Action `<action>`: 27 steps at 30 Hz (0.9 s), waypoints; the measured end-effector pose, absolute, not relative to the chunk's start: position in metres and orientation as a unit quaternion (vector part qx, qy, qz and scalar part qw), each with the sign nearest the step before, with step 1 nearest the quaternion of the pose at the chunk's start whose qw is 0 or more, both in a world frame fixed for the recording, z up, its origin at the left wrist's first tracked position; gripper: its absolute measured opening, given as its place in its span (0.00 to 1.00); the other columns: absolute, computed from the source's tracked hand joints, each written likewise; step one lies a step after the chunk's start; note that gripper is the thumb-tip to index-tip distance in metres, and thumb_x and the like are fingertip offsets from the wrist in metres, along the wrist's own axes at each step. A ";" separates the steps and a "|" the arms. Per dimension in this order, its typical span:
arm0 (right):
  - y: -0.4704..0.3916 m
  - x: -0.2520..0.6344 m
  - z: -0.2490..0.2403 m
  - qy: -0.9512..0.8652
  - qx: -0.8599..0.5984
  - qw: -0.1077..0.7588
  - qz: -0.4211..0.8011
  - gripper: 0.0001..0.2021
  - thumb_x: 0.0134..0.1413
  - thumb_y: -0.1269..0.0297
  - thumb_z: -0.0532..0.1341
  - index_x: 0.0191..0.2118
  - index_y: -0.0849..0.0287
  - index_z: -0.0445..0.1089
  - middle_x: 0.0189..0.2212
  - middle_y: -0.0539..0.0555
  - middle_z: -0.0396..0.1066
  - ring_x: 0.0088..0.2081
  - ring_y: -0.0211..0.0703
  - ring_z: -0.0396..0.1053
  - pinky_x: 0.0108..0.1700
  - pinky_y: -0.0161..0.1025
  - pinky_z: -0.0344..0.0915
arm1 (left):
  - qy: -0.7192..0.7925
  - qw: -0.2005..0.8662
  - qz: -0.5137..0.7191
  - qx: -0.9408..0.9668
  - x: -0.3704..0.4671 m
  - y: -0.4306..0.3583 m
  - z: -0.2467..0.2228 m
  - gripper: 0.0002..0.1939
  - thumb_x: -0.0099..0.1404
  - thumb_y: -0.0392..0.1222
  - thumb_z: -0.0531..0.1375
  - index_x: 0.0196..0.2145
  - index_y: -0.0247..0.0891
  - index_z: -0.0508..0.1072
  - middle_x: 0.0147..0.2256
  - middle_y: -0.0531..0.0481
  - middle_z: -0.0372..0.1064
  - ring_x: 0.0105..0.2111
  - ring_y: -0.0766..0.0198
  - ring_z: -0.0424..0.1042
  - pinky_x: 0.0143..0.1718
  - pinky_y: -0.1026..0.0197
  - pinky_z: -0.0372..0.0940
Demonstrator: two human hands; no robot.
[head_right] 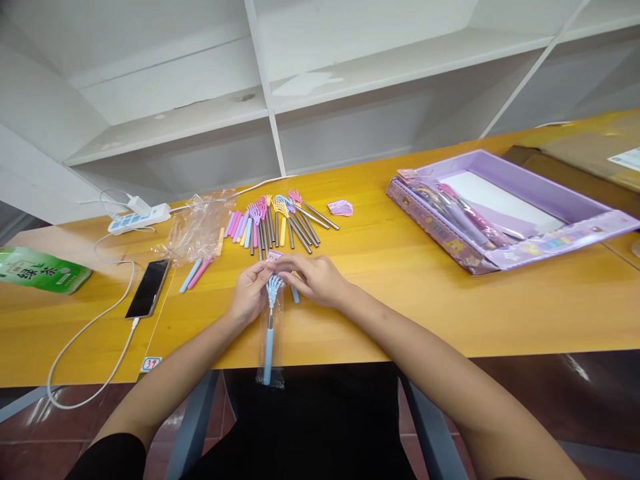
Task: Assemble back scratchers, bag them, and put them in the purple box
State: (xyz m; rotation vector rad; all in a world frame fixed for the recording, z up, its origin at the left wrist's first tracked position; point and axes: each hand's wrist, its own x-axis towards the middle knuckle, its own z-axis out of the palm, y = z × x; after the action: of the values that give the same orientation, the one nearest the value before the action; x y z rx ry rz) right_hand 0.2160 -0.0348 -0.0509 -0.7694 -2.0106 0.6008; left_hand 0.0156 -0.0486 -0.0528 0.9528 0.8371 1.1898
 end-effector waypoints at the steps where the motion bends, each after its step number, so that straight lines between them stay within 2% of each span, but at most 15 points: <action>1: -0.035 0.218 -0.051 -0.799 -0.306 0.450 0.257 0.12 0.74 0.55 0.58 0.54 0.51 0.73 0.35 0.51 0.83 0.29 0.40 0.79 0.35 0.37 0.73 | 0.369 0.644 0.521 0.421 0.015 -0.048 -0.053 0.21 0.61 0.54 0.74 0.43 0.36 0.82 0.39 0.45 0.82 0.37 0.59 0.81 0.43 0.57 0.75; 3: -0.033 0.222 -0.051 -0.758 -0.317 0.496 0.281 0.13 0.74 0.52 0.56 0.50 0.52 0.74 0.27 0.49 0.79 0.26 0.41 0.76 0.33 0.38 0.72 | 0.375 0.645 0.507 0.431 0.014 -0.046 -0.053 0.22 0.62 0.55 0.73 0.45 0.35 0.81 0.39 0.43 0.83 0.36 0.57 0.82 0.41 0.57 0.76; 6: -0.029 0.225 -0.050 -0.683 -0.367 0.547 0.315 0.17 0.74 0.47 0.55 0.43 0.53 0.72 0.18 0.45 0.67 0.20 0.39 0.65 0.27 0.38 0.64 | 0.388 0.647 0.490 0.437 0.011 -0.043 -0.052 0.23 0.64 0.56 0.72 0.46 0.34 0.80 0.40 0.40 0.83 0.34 0.55 0.83 0.38 0.57 0.76; 8: -0.025 0.223 -0.050 -0.675 -0.387 0.526 0.343 0.20 0.72 0.43 0.56 0.39 0.54 0.70 0.19 0.45 0.64 0.21 0.38 0.61 0.26 0.37 0.59 | 0.389 0.646 0.489 0.439 0.009 -0.042 -0.051 0.24 0.64 0.55 0.72 0.48 0.34 0.80 0.42 0.39 0.83 0.35 0.54 0.84 0.39 0.56 0.76; 11: -0.021 0.215 -0.051 -0.700 -0.388 0.463 0.381 0.24 0.69 0.38 0.58 0.33 0.55 0.67 0.23 0.47 0.66 0.26 0.39 0.62 0.29 0.37 0.59 | 0.381 0.645 0.477 0.460 0.006 -0.042 -0.052 0.25 0.64 0.55 0.72 0.51 0.35 0.79 0.45 0.39 0.83 0.37 0.54 0.84 0.43 0.55 0.77; 15: -0.025 0.205 -0.055 -0.719 -0.402 0.414 0.387 0.25 0.70 0.41 0.58 0.27 0.55 0.61 0.22 0.46 0.63 0.26 0.38 0.59 0.30 0.36 0.56 | 0.373 0.650 0.450 0.486 0.003 -0.042 -0.054 0.26 0.65 0.57 0.71 0.51 0.35 0.79 0.43 0.40 0.83 0.36 0.53 0.84 0.42 0.54 0.77; 18: -0.028 0.204 -0.055 -0.755 -0.380 0.378 0.378 0.25 0.71 0.43 0.58 0.27 0.55 0.60 0.22 0.45 0.60 0.26 0.38 0.57 0.30 0.36 0.54 | 0.402 0.637 0.444 0.485 0.001 -0.042 -0.058 0.26 0.67 0.62 0.67 0.44 0.34 0.80 0.38 0.42 0.83 0.32 0.55 0.82 0.36 0.55 0.76; 21: -0.029 0.206 -0.053 -0.776 -0.343 0.339 0.407 0.24 0.73 0.45 0.55 0.29 0.56 0.63 0.23 0.46 0.62 0.27 0.38 0.59 0.33 0.37 0.56 | 0.445 0.585 0.445 0.512 -0.001 -0.040 -0.061 0.27 0.68 0.65 0.64 0.36 0.34 0.80 0.31 0.45 0.80 0.29 0.58 0.78 0.34 0.58 0.73; 25: -0.026 0.206 -0.052 -0.751 -0.332 0.358 0.445 0.23 0.74 0.44 0.54 0.31 0.56 0.64 0.27 0.47 0.63 0.30 0.39 0.61 0.35 0.37 0.58 | 0.474 0.517 0.448 0.555 -0.002 -0.037 -0.062 0.27 0.68 0.66 0.64 0.35 0.35 0.79 0.32 0.48 0.79 0.33 0.60 0.77 0.38 0.59 0.71; 27: -0.023 0.206 -0.053 -0.739 -0.334 0.379 0.445 0.23 0.73 0.43 0.54 0.31 0.56 0.63 0.27 0.47 0.62 0.31 0.39 0.61 0.36 0.36 0.59 | 0.468 0.519 0.452 0.555 -0.001 -0.036 -0.063 0.28 0.66 0.66 0.65 0.38 0.35 0.80 0.35 0.48 0.79 0.36 0.59 0.77 0.41 0.59 0.72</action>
State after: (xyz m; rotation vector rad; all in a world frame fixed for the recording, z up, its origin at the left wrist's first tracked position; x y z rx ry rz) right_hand 0.2059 -0.0234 -0.0534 -0.8535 -1.8881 1.1379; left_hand -0.0008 -0.0359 -0.0627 1.3306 1.1216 1.0852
